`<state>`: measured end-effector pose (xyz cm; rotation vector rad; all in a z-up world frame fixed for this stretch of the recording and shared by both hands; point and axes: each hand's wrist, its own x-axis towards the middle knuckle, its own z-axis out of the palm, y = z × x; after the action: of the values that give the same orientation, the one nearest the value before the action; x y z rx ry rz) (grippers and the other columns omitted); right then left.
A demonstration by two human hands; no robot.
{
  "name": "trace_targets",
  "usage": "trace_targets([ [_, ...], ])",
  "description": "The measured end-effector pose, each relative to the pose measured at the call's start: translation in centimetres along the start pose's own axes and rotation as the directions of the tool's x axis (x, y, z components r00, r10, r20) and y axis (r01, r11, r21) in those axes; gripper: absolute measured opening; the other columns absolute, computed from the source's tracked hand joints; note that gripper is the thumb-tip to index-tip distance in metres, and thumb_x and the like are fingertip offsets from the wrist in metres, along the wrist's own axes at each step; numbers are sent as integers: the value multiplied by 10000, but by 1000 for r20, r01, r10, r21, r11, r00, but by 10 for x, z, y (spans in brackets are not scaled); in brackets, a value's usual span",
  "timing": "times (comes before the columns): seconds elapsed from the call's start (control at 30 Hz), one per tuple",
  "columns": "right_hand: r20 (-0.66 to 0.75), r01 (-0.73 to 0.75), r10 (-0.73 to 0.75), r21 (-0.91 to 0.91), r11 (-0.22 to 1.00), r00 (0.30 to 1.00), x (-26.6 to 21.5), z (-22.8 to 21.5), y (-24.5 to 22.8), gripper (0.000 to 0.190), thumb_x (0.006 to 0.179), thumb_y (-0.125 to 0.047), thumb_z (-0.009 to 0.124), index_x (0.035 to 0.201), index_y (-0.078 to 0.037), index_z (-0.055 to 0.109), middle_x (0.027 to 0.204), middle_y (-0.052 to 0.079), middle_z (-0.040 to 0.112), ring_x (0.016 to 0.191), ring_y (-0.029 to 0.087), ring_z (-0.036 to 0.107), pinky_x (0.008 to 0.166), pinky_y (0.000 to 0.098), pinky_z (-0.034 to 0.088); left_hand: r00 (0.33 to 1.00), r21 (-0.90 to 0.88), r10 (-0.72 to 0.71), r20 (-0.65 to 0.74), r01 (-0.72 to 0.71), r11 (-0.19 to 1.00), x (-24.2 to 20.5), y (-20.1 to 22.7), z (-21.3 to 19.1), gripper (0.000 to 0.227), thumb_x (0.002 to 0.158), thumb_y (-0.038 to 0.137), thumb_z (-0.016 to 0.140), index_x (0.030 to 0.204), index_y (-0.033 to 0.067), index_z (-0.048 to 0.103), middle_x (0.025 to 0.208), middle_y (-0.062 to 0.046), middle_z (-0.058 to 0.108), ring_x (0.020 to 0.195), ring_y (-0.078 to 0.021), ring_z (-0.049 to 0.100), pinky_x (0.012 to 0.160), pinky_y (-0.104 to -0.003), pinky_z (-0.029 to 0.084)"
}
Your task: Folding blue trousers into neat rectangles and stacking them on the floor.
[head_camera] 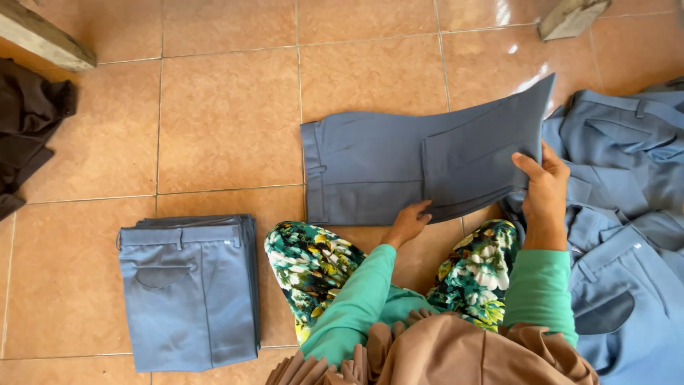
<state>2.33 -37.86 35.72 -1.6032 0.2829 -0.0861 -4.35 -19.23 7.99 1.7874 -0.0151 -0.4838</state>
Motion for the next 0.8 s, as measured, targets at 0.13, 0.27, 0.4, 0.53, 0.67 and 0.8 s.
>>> trace_targets([
  [0.13, 39, 181, -181, -2, 984, 983, 24, 33, 50, 514, 811, 70, 741, 1299, -84, 707, 1065, 66, 709, 983, 114, 650, 906, 309, 580, 958, -13, -6, -287, 2, 1000, 11, -33, -38, 335, 1032, 337, 589, 1335, 227, 684, 1160, -147, 733, 1115, -325, 694, 946, -428, 570],
  [0.27, 405, 260, -145, -247, 934, 903, -1, 111, 112, 584, 929, -86, 724, 1482, -31, 544, 1043, 245, 679, 977, 314, 648, 838, 463, 517, 776, -354, -322, -542, 136, 925, -13, -69, -114, 479, 1052, 449, 408, 1270, 151, 714, 1062, -171, 762, 979, -268, 752, 814, -399, 604],
  [0.4, 644, 192, 24, -262, 946, 765, -47, 171, 174, 636, 868, -132, 762, 1470, -169, 564, 818, 51, 727, 685, 158, 699, 627, 313, 565, 690, -756, -606, -396, 130, 641, -34, -82, -154, 914, 952, 835, 327, 1477, 119, 544, 1488, -300, 483, 1330, -519, 495, 1037, -556, 524],
  [0.53, 581, 239, 100, -478, 846, 808, -56, 134, 221, 580, 906, -203, 724, 1466, -227, 575, 981, 42, 777, 936, 276, 738, 864, 449, 573, 671, -518, -568, -476, 308, 798, -38, -87, -158, 766, 903, 606, 717, 1428, 66, 580, 1439, -273, 540, 1294, -444, 553, 971, -508, 575],
  [0.67, 393, 276, 90, -773, 571, 915, -55, 90, 243, 603, 943, -293, 689, 1515, -236, 507, 1297, 90, 607, 1214, 326, 566, 954, 521, 522, 616, -128, -407, -674, 446, 886, -28, -112, -160, 552, 937, 450, 660, 1350, 83, 651, 1293, -228, 669, 1187, -394, 651, 969, -476, 562],
  [0.8, 439, 321, 278, -867, 382, 854, -79, 79, 258, 884, 878, -458, 730, 1628, -319, 283, 1642, 110, 322, 1529, 374, 257, 1088, 679, 392, 587, 73, -338, -736, 565, 822, -55, -95, -156, 596, 859, 349, 750, 1375, 109, 572, 1356, -181, 551, 1222, -389, 558, 1052, -507, 478],
])
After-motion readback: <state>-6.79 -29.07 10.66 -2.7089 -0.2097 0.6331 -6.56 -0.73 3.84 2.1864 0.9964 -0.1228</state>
